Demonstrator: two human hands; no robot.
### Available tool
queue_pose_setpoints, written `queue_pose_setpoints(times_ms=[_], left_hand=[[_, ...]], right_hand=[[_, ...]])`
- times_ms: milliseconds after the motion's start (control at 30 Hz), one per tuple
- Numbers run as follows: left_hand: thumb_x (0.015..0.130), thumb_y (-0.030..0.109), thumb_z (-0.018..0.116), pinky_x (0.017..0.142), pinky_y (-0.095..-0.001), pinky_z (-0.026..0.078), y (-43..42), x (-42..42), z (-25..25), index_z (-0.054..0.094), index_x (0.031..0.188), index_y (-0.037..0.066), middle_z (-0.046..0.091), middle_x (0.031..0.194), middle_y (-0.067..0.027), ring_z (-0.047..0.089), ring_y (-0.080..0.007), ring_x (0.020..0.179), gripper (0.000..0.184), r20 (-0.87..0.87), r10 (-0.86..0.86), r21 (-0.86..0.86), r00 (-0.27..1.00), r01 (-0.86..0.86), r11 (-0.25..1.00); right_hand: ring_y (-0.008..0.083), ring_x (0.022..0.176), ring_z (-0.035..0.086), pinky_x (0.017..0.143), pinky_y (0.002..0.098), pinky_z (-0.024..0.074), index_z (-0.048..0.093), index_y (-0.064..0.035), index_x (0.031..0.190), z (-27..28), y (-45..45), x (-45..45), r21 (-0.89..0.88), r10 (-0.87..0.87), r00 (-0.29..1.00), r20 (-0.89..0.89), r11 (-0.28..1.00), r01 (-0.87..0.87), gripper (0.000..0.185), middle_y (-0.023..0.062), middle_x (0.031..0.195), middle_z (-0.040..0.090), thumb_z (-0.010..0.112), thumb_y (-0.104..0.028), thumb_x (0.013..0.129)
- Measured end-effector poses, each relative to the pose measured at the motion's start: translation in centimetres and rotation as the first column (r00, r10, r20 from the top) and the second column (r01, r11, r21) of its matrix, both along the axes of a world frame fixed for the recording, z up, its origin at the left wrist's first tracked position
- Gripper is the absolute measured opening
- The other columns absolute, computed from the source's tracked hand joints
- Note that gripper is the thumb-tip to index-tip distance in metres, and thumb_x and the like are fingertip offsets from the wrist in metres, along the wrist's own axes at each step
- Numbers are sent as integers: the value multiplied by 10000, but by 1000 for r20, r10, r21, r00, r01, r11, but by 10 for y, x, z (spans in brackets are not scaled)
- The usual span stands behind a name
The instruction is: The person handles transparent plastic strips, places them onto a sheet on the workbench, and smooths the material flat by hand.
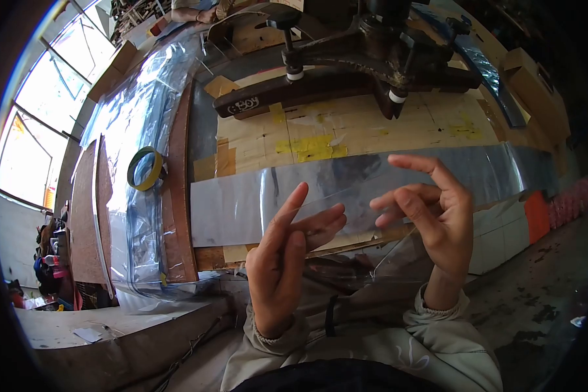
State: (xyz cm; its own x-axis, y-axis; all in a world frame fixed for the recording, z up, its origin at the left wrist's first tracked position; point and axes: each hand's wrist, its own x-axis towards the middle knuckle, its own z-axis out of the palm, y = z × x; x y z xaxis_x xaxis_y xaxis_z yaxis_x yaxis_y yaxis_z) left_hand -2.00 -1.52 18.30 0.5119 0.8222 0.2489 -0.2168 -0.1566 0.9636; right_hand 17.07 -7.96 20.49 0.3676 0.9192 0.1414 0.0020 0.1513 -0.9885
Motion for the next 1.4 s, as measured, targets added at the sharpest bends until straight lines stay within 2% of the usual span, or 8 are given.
queue_pose_setpoints(times_ms=[700, 800, 867, 1000, 1033, 1200, 1367, 1400], left_hand=[[999, -28, 303, 962, -319, 485, 5, -5, 1, 330, 1444, -54, 645, 1170, -247, 642, -302, 1105, 447, -60, -19, 6, 998, 19, 1000], [1001, 24, 369, 915, -354, 535, 5, -3, 3, 364, 1413, -87, 661, 1096, -267, 652, -300, 1066, 427, -53, 33, 9, 998, -32, 999], [1002, 32, 382, 864, -311, 535, 7, -4, 7, 386, 1409, -67, 679, 1069, -226, 668, -243, 1006, 418, -117, 46, 22, 992, -43, 999], [1007, 48, 402, 738, -237, 499, 28, -12, 22, 440, 1380, -33, 695, 963, -125, 641, -120, 844, 384, -342, 43, 186, 939, 23, 982], [995, 32, 420, 693, -233, 465, 42, -14, 17, 466, 1356, 1, 661, 862, -68, 578, -88, 773, 366, -343, 92, 318, 935, 23, 948], [950, 7, 481, 755, -278, 489, 106, -17, 42, 461, 1352, 59, 646, 826, -62, 594, -112, 788, 406, -489, 91, 408, 868, 136, 903], [904, 27, 566, 703, -324, 531, 155, -10, 7, 463, 1197, 46, 688, 834, -91, 704, -203, 808, 312, -560, 116, 453, 821, 185, 872], [898, 30, 572, 697, -324, 531, 160, -8, 1, 457, 1198, 48, 686, 832, -95, 705, -202, 803, 321, -567, 117, 435, 815, 176, 883]], right_hand=[[147, 710, 695, 635, 232, 554, 602, 29, 1103, -3, 1, -7, 34, -100, 987, 125, 995, 97, 224, 134, 815, 713, 662, -35, 897], [129, 703, 682, 643, 228, 548, 598, 21, 1059, -3, 4, -10, 102, -137, 983, 120, 987, 126, 177, 120, 804, 706, 657, -21, 897], [121, 701, 674, 646, 226, 542, 591, 12, 1006, -3, 8, -14, 163, -182, 980, 83, 972, 167, 120, 107, 792, 697, 646, -7, 900], [104, 686, 661, 623, 232, 531, 555, -5, 908, -1, 28, -4, 281, -167, 941, 296, 956, 81, 76, 63, 746, 663, 626, 21, 898], [101, 680, 658, 617, 235, 528, 550, -7, 897, 3, 37, -1, 292, -152, 921, 359, 955, 44, 79, 54, 737, 655, 622, 23, 898], [103, 671, 651, 576, 257, 514, 563, -24, 917, 13, 84, 5, 240, -111, 818, 565, 970, -34, 54, 58, 748, 636, 615, -12, 907], [342, 743, 649, 636, 402, 484, 556, -6, 933, -19, 116, 7, 194, -113, 698, 707, 980, -38, 111, 173, 799, 637, 608, 36, 844], [343, 744, 649, 633, 404, 484, 555, -4, 934, -23, 120, 8, 173, -100, 657, 747, 984, -47, 106, 172, 793, 634, 599, 37, 846]])
